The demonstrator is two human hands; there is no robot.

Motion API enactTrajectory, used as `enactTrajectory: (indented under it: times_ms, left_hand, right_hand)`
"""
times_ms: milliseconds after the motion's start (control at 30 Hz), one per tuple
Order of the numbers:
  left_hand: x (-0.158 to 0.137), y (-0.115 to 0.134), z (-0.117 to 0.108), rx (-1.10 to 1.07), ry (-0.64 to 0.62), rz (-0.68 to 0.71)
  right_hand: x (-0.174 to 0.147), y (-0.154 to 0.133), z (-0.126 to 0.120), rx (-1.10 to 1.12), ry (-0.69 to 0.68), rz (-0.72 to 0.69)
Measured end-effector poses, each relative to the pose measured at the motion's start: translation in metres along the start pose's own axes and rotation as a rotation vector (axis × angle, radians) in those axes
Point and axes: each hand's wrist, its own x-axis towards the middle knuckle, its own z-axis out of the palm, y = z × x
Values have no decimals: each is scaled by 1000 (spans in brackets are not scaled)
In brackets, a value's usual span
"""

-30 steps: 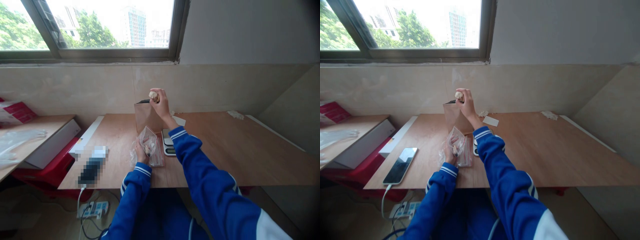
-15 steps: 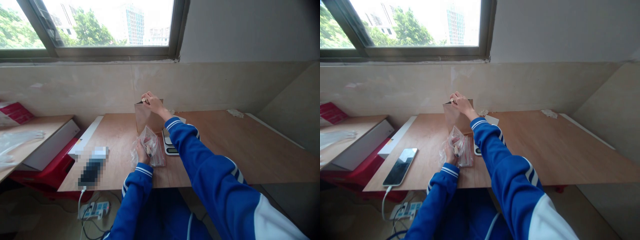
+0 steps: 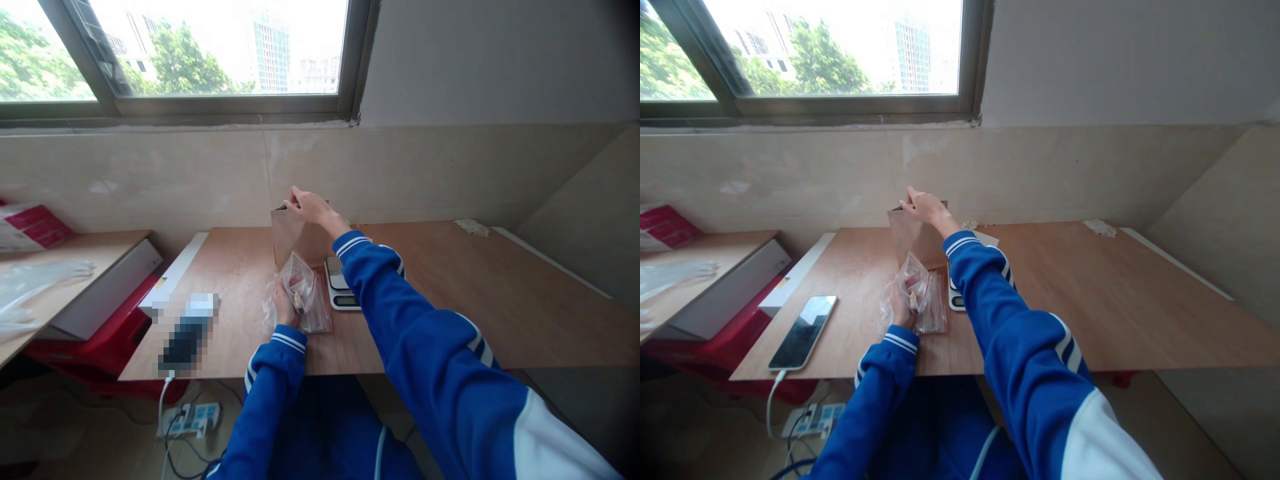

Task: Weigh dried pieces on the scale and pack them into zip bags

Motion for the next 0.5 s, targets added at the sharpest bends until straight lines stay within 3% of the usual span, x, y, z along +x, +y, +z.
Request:
enactTrajectory:
  times_ms: [500]
  left_hand:
    - [-2,5,1,-102,-1,-79]
  right_hand:
    - [8,-11,-6,-206,-159,23]
